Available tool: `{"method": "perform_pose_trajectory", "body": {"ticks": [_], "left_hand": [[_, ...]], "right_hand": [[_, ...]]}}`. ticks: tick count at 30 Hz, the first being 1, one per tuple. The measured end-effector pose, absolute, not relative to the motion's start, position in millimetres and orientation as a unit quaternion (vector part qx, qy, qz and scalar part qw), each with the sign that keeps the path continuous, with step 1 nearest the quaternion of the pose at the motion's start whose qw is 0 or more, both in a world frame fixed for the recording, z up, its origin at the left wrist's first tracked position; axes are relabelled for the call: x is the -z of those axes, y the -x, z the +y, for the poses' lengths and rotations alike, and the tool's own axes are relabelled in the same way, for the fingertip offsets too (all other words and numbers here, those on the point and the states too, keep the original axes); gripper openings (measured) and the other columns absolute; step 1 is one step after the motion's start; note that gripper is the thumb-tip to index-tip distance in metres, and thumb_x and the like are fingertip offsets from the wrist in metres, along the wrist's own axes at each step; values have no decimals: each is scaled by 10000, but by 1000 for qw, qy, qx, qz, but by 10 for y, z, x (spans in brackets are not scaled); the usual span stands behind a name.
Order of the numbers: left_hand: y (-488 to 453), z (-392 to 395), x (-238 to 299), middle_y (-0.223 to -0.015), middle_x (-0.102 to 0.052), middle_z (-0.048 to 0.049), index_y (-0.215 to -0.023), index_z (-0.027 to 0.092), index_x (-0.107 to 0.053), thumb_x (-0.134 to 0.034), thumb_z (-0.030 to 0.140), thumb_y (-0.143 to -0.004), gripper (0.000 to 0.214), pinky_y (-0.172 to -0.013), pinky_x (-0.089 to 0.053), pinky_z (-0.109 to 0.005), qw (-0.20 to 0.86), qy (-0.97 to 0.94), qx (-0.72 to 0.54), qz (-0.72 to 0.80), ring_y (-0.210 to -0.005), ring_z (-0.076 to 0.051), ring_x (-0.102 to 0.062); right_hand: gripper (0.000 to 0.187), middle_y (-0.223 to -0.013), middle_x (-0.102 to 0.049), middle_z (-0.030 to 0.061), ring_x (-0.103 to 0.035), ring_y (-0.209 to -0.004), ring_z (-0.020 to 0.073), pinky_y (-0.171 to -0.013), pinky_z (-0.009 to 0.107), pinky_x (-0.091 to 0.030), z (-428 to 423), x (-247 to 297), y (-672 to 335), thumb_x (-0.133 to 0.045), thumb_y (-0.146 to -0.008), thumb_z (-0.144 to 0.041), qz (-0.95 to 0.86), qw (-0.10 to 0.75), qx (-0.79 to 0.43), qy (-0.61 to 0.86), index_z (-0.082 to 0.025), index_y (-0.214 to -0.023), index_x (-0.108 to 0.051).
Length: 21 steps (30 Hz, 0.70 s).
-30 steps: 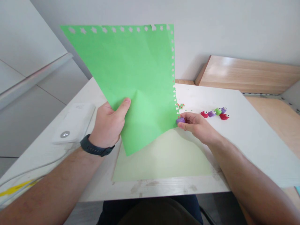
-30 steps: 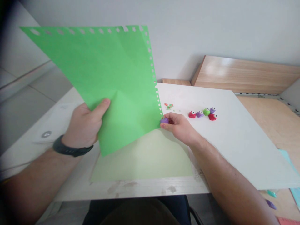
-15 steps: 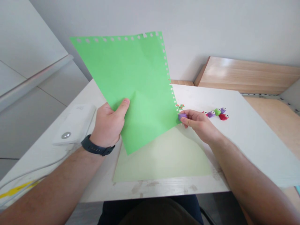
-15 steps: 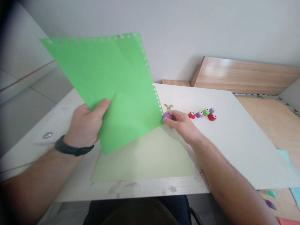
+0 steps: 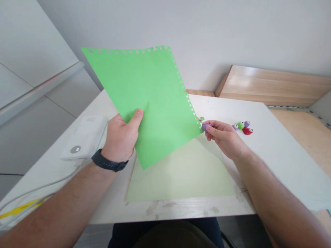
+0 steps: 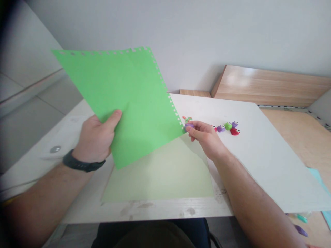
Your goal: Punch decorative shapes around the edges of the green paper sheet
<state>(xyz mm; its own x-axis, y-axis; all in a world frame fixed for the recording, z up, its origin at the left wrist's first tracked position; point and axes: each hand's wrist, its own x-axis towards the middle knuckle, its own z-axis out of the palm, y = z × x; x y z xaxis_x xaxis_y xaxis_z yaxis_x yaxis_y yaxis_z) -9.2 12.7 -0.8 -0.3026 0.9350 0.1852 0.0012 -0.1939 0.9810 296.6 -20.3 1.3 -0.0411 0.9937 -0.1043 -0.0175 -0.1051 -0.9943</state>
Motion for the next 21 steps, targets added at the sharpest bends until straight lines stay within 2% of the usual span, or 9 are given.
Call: {"method": "perform_pose_trajectory", "body": {"ticks": [5,11,16,21], "left_hand": [[95,132,21,-1305,-767,-30,-1119,306,-806,-811,445,-866,288,-1159,-532,-504,372,-451,-629,513,-1288,-304,-685],[76,134,33,-1276,-779,-87,-1182,176,-780,-808,390,-892,362,-1149,-529,-487,360,-446,-654,494,-1252,-285,-701],[84,137,33,-1333,-752,-96,-1199,171,-777,-805,369,-901,359,-1140,-535,-465,371,-449,-651,487,-1245,-279,-705],[93,145,36,-1267,-779,-107,-1195,163,-786,-816,329,-900,339,-1125,-548,-459,365,-453,-660,475,-1233,-285,-713]], "right_hand": [[244,-827,-628,23,-505,-740,166,-691,337,-385,-213,-12,-2956,-821,-841,-391,-470,469,-547,509,-207,-991,-763],[254,-829,-628,19,-507,-742,166,-690,334,-390,-220,9,-2957,-823,-842,-387,-473,463,-552,507,-209,-1012,-760],[257,-871,-629,23,-512,-767,161,-691,324,-401,-222,28,-2962,-822,-855,-384,-485,458,-558,494,-209,-1032,-760],[285,-865,-631,13,-519,-771,155,-689,315,-403,-217,45,-2960,-851,-829,-377,-492,451,-561,490,-211,-1045,-765]]}}
